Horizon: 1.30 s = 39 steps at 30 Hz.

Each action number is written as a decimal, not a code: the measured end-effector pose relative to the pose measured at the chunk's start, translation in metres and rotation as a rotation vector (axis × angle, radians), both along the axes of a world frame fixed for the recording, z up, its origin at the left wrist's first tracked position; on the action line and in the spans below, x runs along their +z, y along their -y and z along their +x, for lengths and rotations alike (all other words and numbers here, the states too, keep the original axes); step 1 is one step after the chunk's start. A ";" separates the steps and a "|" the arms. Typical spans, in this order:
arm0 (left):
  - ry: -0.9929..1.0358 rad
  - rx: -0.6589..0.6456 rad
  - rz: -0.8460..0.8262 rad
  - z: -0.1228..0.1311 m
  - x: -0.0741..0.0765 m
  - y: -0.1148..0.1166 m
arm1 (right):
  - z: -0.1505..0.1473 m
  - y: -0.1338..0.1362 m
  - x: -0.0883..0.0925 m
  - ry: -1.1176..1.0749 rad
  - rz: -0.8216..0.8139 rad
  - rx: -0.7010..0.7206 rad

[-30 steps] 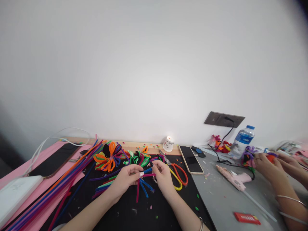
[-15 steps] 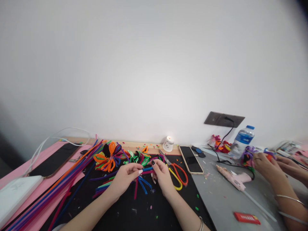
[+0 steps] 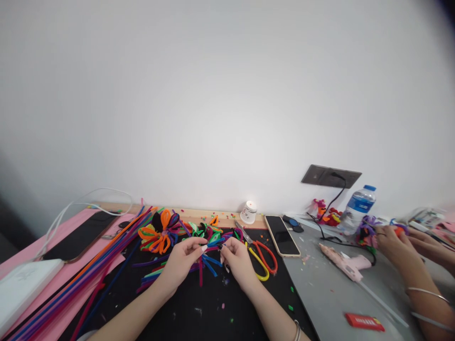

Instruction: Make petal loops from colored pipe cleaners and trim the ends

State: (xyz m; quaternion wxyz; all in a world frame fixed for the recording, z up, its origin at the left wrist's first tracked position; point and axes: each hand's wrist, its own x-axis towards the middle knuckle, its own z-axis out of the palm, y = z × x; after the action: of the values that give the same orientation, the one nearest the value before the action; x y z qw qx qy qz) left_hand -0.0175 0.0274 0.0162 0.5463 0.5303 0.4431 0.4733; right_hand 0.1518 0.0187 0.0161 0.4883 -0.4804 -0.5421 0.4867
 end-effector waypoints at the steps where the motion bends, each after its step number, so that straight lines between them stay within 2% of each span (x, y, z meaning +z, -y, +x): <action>1: 0.000 0.003 0.000 0.000 0.000 0.000 | 0.000 0.000 -0.001 -0.003 -0.013 0.000; 11: 0.007 0.035 -0.021 0.000 0.003 0.000 | 0.000 -0.002 -0.004 -0.088 -0.142 -0.016; 16: 0.014 0.040 -0.015 0.000 0.003 0.000 | 0.000 -0.001 -0.003 -0.130 -0.141 0.023; 22: -0.026 0.059 0.016 -0.001 0.006 -0.001 | 0.002 -0.001 -0.002 -0.069 -0.071 0.084; 28: -0.031 0.062 0.027 -0.002 0.006 -0.001 | 0.001 -0.001 -0.004 0.054 -0.026 0.084; 36: 0.079 0.086 -0.090 -0.003 0.005 -0.001 | 0.003 0.005 0.008 0.290 0.197 -0.093; 39: 0.138 0.131 -0.116 -0.003 0.007 0.000 | 0.002 0.012 0.014 0.453 0.287 -0.066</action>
State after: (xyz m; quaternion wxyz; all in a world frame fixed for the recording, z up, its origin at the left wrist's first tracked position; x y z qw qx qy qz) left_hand -0.0209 0.0277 0.0231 0.5733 0.4336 0.4648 0.5171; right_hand 0.1533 0.0065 0.0301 0.4333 -0.5204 -0.6850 0.2686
